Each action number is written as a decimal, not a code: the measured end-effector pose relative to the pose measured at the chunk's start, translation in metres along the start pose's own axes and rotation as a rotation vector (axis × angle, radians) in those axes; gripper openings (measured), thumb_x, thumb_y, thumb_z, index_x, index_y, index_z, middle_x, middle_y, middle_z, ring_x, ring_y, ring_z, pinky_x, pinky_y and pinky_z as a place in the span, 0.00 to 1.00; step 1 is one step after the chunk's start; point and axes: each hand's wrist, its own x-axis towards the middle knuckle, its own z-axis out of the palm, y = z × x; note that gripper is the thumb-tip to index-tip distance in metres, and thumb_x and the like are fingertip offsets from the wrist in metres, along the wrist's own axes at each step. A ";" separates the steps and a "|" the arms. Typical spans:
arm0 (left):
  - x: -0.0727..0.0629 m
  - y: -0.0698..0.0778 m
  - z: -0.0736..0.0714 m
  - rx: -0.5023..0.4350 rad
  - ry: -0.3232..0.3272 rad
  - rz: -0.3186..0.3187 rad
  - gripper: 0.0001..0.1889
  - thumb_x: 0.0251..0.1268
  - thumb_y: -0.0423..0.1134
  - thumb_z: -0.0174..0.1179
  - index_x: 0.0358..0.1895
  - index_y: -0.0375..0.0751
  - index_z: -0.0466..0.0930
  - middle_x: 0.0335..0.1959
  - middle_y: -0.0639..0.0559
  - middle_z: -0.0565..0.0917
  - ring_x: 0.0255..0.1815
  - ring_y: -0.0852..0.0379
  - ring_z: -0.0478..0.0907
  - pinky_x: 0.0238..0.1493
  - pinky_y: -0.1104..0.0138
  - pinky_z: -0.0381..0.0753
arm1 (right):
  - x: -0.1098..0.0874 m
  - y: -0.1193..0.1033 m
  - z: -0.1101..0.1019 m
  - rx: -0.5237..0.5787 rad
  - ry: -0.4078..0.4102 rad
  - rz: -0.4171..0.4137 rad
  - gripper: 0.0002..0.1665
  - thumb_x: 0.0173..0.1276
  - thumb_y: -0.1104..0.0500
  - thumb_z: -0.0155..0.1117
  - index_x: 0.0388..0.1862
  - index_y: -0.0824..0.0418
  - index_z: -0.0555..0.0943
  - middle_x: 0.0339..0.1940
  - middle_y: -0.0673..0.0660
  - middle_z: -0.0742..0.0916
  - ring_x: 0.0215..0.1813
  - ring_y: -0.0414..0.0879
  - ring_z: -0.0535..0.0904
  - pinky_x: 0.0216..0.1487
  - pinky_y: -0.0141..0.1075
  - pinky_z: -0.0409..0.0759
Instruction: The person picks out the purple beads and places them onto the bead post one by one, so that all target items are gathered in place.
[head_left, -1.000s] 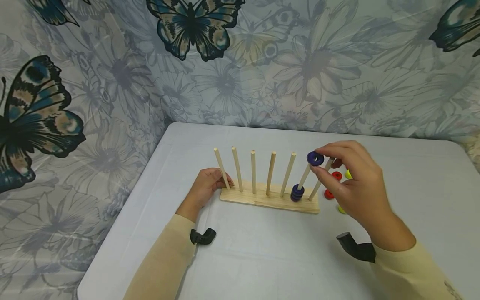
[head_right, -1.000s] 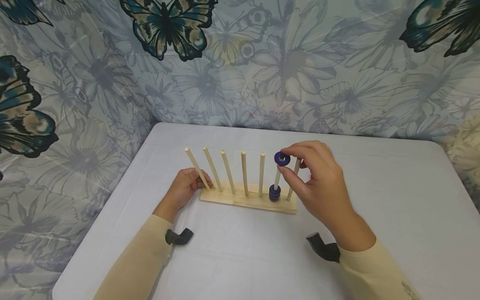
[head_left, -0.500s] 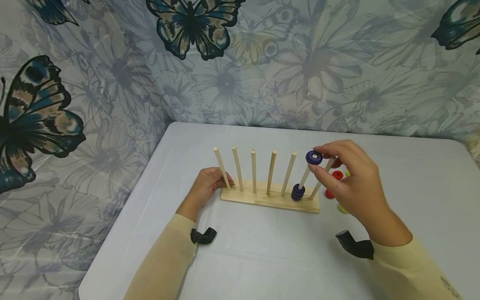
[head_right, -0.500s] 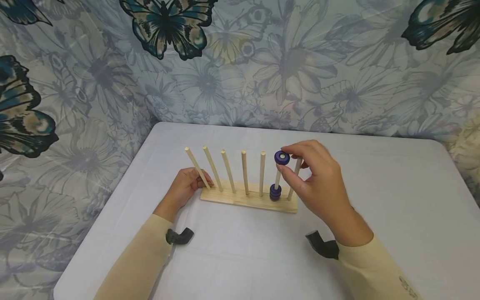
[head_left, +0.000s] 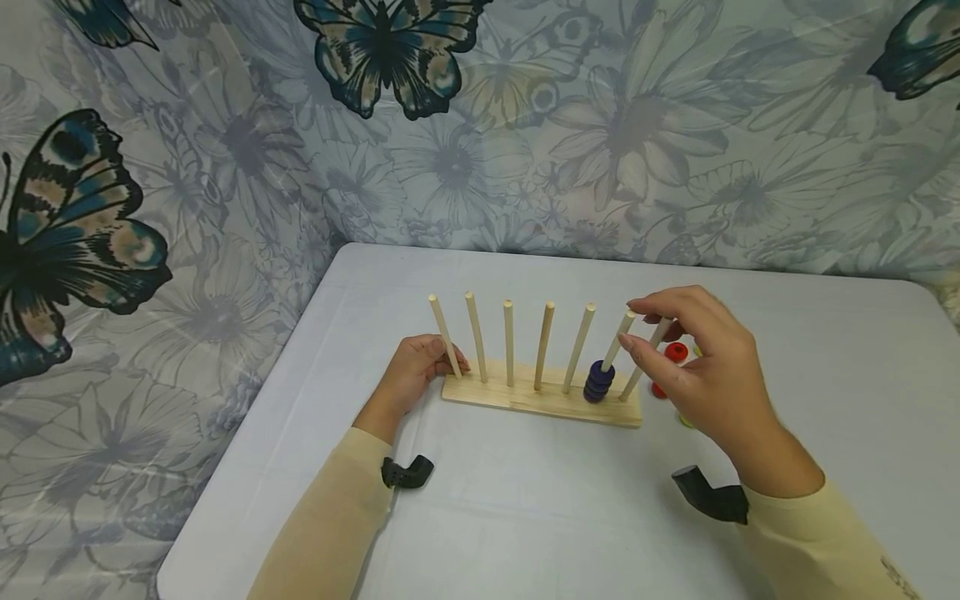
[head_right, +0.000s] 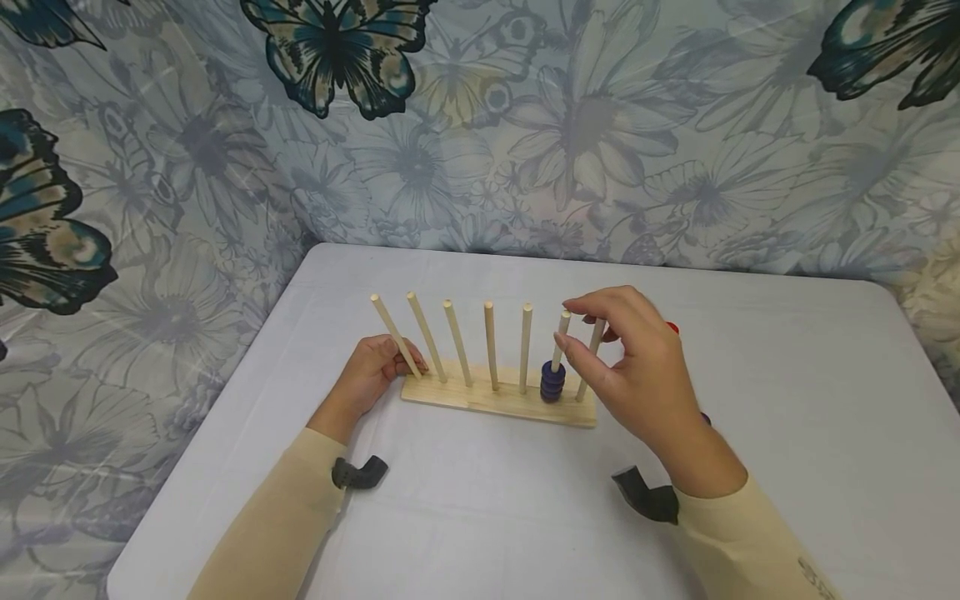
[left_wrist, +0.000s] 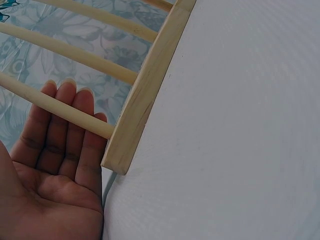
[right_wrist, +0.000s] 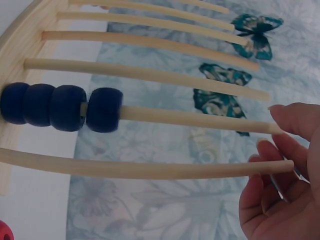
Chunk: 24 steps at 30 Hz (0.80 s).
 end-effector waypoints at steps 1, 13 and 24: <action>0.000 0.000 0.000 -0.001 0.002 -0.003 0.53 0.64 0.73 0.67 0.43 0.09 0.78 0.37 0.46 0.90 0.41 0.53 0.90 0.48 0.63 0.89 | 0.000 0.000 -0.001 -0.002 -0.007 0.000 0.22 0.59 0.70 0.80 0.53 0.71 0.88 0.47 0.62 0.88 0.42 0.44 0.77 0.44 0.22 0.75; -0.001 0.001 0.001 0.004 -0.009 0.001 0.53 0.66 0.72 0.65 0.44 0.08 0.77 0.37 0.46 0.90 0.41 0.54 0.90 0.49 0.63 0.89 | -0.002 -0.003 -0.005 0.049 0.016 0.041 0.23 0.56 0.79 0.78 0.52 0.71 0.89 0.45 0.60 0.87 0.46 0.44 0.79 0.47 0.26 0.78; -0.001 0.000 0.000 -0.002 -0.012 0.000 0.52 0.67 0.72 0.65 0.43 0.08 0.77 0.37 0.46 0.90 0.42 0.53 0.90 0.49 0.62 0.89 | -0.009 -0.002 -0.015 0.187 -0.001 0.144 0.18 0.67 0.82 0.67 0.54 0.74 0.86 0.50 0.63 0.87 0.53 0.51 0.81 0.51 0.28 0.81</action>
